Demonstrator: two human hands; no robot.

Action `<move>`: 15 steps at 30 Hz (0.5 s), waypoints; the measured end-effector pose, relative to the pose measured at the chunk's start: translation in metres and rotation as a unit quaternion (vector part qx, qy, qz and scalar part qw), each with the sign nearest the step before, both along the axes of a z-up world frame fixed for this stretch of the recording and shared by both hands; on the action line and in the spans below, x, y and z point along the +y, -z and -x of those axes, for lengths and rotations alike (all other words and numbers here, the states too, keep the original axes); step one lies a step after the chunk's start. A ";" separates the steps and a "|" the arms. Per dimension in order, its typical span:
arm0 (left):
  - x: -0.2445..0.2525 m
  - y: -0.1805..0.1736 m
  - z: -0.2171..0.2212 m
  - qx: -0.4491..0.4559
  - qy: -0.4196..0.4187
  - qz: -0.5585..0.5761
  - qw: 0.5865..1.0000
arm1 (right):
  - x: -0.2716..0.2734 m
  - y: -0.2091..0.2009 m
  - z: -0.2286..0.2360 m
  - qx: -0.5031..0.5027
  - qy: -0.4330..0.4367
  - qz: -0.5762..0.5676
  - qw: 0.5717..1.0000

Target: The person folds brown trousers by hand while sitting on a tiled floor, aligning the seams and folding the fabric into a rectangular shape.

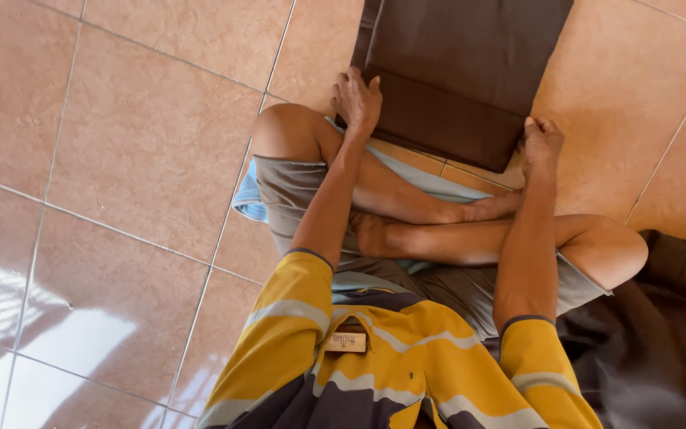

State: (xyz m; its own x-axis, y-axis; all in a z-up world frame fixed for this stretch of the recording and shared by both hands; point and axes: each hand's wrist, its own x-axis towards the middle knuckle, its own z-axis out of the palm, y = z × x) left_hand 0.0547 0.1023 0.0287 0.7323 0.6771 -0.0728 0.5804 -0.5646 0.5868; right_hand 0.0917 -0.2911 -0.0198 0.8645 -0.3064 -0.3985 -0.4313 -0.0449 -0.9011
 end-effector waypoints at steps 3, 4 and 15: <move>0.000 -0.001 -0.004 0.025 -0.034 0.039 0.998 | -0.003 0.007 0.001 -0.022 -0.013 0.074 0.997; 0.006 0.011 -0.006 0.027 -0.026 0.040 0.999 | -0.006 0.021 -0.002 -0.021 -0.006 0.076 0.997; 0.031 0.066 -0.013 -0.095 -0.109 0.153 0.978 | 0.068 -0.027 0.003 -0.262 -0.076 0.535 0.799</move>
